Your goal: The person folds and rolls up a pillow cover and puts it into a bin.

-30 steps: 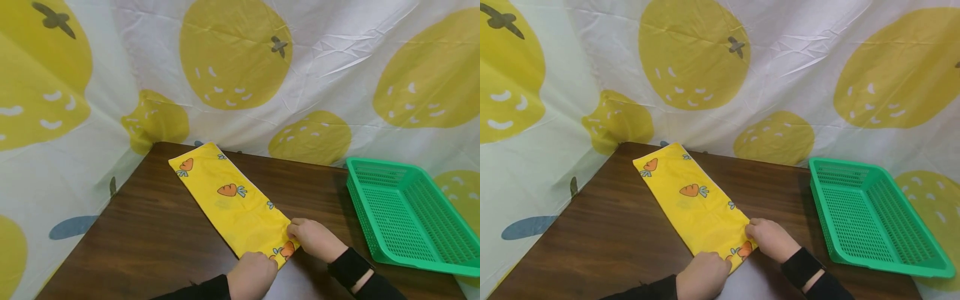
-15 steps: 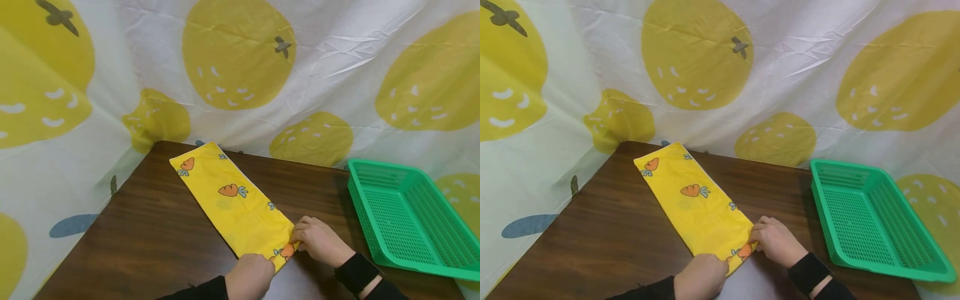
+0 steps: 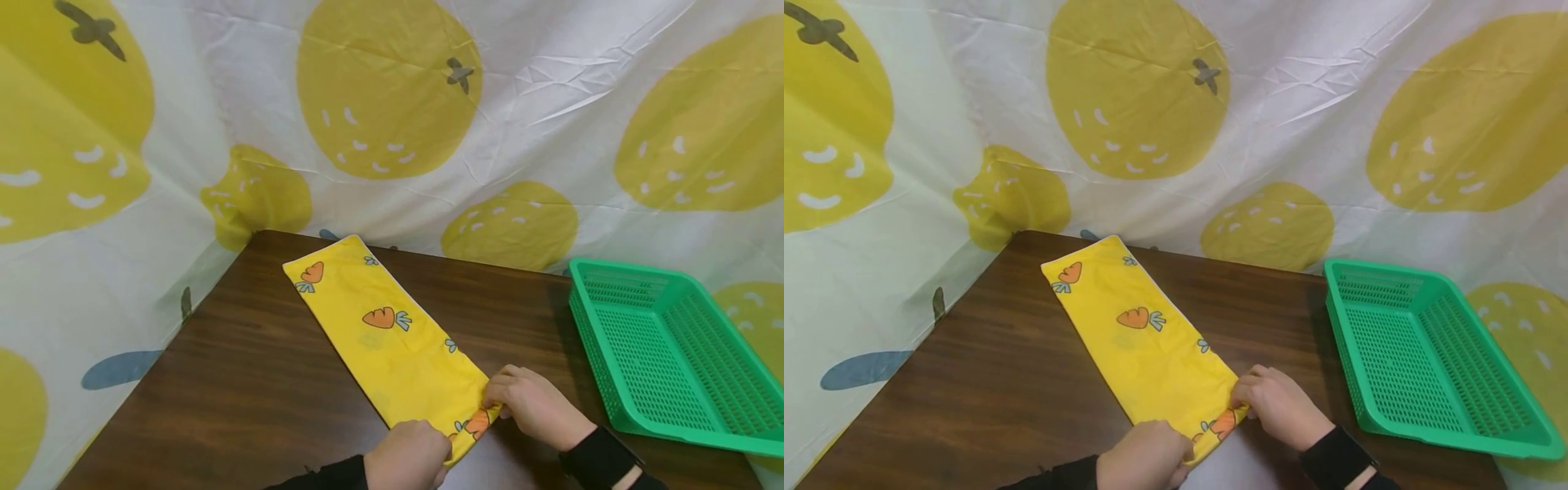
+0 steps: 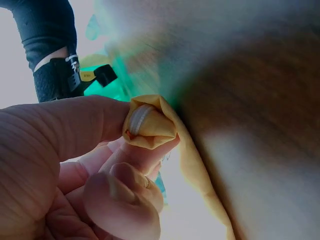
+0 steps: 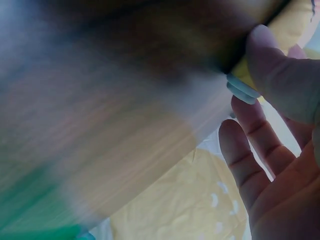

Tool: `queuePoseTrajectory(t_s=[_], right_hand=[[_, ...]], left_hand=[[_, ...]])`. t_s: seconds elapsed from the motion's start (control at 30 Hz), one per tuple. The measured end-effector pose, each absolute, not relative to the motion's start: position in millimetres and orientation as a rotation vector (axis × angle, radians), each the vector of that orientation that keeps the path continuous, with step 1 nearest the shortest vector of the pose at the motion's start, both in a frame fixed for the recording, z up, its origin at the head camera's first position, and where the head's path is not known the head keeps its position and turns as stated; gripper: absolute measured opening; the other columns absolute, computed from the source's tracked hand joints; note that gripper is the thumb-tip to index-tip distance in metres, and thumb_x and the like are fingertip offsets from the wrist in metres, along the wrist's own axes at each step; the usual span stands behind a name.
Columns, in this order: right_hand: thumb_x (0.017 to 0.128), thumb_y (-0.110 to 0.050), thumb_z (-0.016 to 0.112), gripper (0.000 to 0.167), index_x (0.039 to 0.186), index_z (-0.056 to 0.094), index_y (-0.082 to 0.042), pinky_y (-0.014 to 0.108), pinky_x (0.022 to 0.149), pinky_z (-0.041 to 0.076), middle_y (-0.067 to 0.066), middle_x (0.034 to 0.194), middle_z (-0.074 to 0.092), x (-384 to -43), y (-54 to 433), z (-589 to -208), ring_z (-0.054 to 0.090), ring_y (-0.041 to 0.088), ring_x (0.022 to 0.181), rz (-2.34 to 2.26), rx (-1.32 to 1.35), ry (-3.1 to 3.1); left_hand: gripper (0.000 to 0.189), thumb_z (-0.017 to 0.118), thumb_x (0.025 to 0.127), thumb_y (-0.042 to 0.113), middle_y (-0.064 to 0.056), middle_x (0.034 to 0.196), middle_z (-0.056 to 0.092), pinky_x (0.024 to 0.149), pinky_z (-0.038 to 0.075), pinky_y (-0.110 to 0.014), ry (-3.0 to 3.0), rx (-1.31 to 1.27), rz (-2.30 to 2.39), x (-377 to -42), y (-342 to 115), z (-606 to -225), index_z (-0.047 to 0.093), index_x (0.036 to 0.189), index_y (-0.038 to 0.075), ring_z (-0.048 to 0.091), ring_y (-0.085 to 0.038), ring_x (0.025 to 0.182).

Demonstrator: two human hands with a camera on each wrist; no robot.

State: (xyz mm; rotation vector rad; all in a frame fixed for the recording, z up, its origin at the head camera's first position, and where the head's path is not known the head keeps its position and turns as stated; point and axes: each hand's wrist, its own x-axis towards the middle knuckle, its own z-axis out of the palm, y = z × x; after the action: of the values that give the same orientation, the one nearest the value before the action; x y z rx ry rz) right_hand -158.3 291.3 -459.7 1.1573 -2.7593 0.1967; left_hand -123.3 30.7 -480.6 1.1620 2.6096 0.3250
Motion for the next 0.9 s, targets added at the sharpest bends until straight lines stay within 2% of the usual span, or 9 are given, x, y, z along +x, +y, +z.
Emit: queuePoseTrajectory(t_s=[0.1, 0.37, 0.57, 0.67, 0.77, 0.9], right_hand=[[0.067, 0.006, 0.091, 0.046, 0.093, 0.072, -0.026, 0.035, 0.085, 0.058, -0.015, 0.099, 0.072, -157.3, 293.2, -463.3, 0.062, 0.012, 0.097, 0.182, 1.168, -2.717], [0.082, 0.003, 0.083, 0.033, 0.092, 0.073, -0.027, 0.030, 0.080, 0.053, -0.016, 0.091, 0.070, -164.1, 283.9, -459.9, 0.055, 0.009, 0.091, 0.122, 1.167, -2.746], [0.083, 0.005, 0.082, 0.031, 0.082, 0.070, -0.023, 0.028, 0.071, 0.049, -0.011, 0.078, 0.059, -178.3, 269.2, -445.2, 0.050, 0.009, 0.075, 0.100, 1.097, -3.042], [0.084, 0.001, 0.083, 0.028, 0.078, 0.067, -0.020, 0.026, 0.066, 0.045, -0.009, 0.073, 0.050, -186.4, 261.9, -439.0, 0.045, 0.009, 0.067, 0.161, 1.051, -3.153], [0.087, -0.003, 0.084, 0.026, 0.077, 0.066, -0.018, 0.027, 0.065, 0.045, -0.008, 0.071, 0.050, -192.3, 255.4, -434.2, 0.045, 0.011, 0.065, 0.206, 1.003, -3.221], [0.086, -0.009, 0.087, 0.024, 0.078, 0.066, -0.016, 0.030, 0.067, 0.047, -0.005, 0.072, 0.055, -199.5, 249.6, -430.0, 0.049, 0.015, 0.066, 0.246, 0.867, -3.328]], left_hand=[[0.004, 0.080, 0.093, 0.026, 0.015, 0.078, 0.073, 0.059, 0.049, -0.020, 2.601, 1.164, 0.311, -119.7, 29.3, -469.1, 0.082, 0.091, 0.023, 0.059, 0.003, 0.065], [0.009, 0.080, 0.094, 0.029, 0.016, 0.075, 0.069, 0.059, 0.046, -0.018, 2.620, 1.125, 0.350, -116.6, 26.5, -460.5, 0.080, 0.088, 0.023, 0.056, 0.003, 0.064], [0.017, 0.079, 0.097, 0.031, 0.016, 0.067, 0.059, 0.054, 0.042, -0.025, 2.594, 1.127, 0.433, -121.0, 24.2, -473.3, 0.076, 0.083, 0.022, 0.050, 0.001, 0.059], [0.022, 0.079, 0.097, 0.032, 0.015, 0.064, 0.055, 0.054, 0.042, -0.024, 2.593, 1.105, 0.454, -120.6, 23.1, -472.6, 0.073, 0.078, 0.022, 0.049, 0.000, 0.057], [0.024, 0.078, 0.098, 0.033, 0.015, 0.063, 0.053, 0.054, 0.040, -0.023, 2.603, 1.105, 0.492, -124.4, 22.8, -487.8, 0.071, 0.076, 0.024, 0.048, 0.000, 0.056], [0.021, 0.076, 0.099, 0.031, 0.016, 0.064, 0.055, 0.056, 0.041, -0.022, 2.613, 1.031, 0.514, -120.7, 21.7, -477.8, 0.074, 0.079, 0.023, 0.049, 0.000, 0.058]])
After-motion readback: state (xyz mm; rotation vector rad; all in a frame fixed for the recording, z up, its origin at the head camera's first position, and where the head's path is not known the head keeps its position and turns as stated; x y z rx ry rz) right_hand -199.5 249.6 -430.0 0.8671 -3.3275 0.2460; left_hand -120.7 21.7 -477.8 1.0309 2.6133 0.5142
